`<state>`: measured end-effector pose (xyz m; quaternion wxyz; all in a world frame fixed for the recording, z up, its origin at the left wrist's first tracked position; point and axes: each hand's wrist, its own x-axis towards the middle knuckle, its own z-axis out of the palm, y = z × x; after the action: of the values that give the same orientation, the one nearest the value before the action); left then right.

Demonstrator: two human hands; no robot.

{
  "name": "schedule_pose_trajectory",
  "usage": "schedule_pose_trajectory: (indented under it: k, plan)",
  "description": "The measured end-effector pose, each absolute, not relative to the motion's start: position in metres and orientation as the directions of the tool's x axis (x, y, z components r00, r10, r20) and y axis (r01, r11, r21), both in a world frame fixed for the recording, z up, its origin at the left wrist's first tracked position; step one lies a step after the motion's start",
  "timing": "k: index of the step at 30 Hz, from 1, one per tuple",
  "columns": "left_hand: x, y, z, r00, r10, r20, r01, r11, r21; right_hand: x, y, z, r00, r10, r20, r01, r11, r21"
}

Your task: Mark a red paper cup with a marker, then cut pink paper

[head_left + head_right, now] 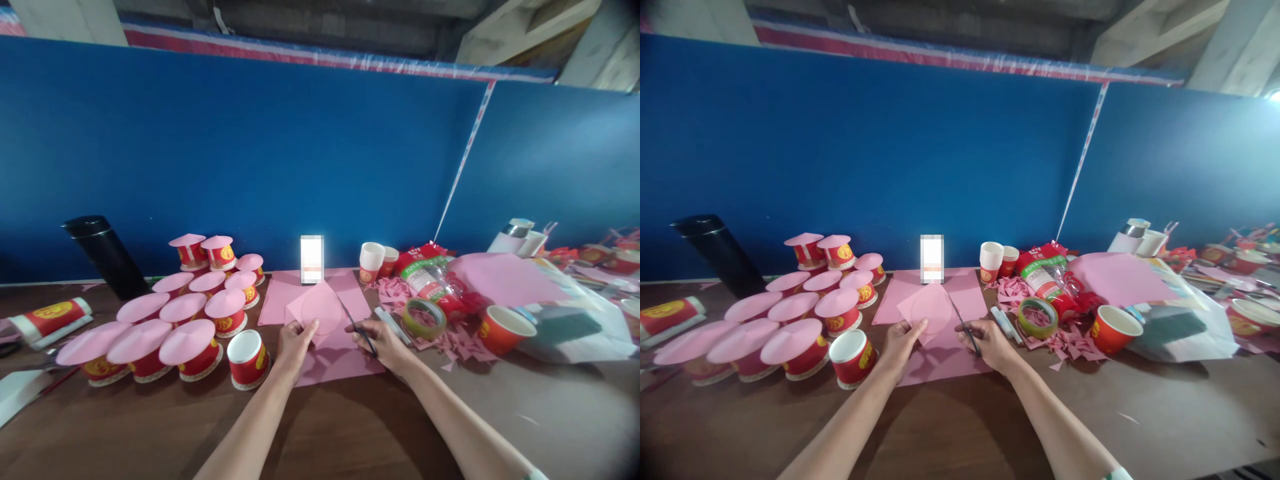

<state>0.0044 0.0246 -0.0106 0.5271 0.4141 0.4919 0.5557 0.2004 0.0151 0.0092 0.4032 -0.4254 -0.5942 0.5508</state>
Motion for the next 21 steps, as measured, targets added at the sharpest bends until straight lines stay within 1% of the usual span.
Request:
schedule_pose_trajectory:
  k: [6, 10, 14, 19, 21]
  plan:
    - [0.002, 0.026, -0.013, -0.138, 0.99, -0.032, -0.17, 0.008, 0.985, 0.2, 0.013, 0.012, -0.308, 0.951, 0.015, 0.089, 0.044, -0.995]
    - [0.003, 0.025, -0.008, -0.148, 0.987, -0.061, -0.179, 0.034, 0.983, 0.202, 0.012, 0.016, -0.26, 0.965, 0.03, 0.102, 0.058, -0.993]
    - [0.004, 0.022, -0.002, -0.164, 0.981, -0.105, -0.184, 0.074, 0.98, 0.204, 0.016, 0.013, -0.168, 0.982, 0.082, -0.01, 0.082, -0.997]
    - [0.006, 0.022, -0.004, -0.09, 0.986, -0.144, -0.214, 0.122, 0.969, 0.2, 0.019, 0.007, -0.187, 0.979, 0.078, -0.102, 0.059, -0.993]
    - [0.007, 0.022, -0.005, -0.084, 0.986, -0.142, -0.216, 0.121, 0.969, 0.199, 0.018, 0.007, -0.15, 0.985, 0.091, -0.118, 0.073, -0.99]
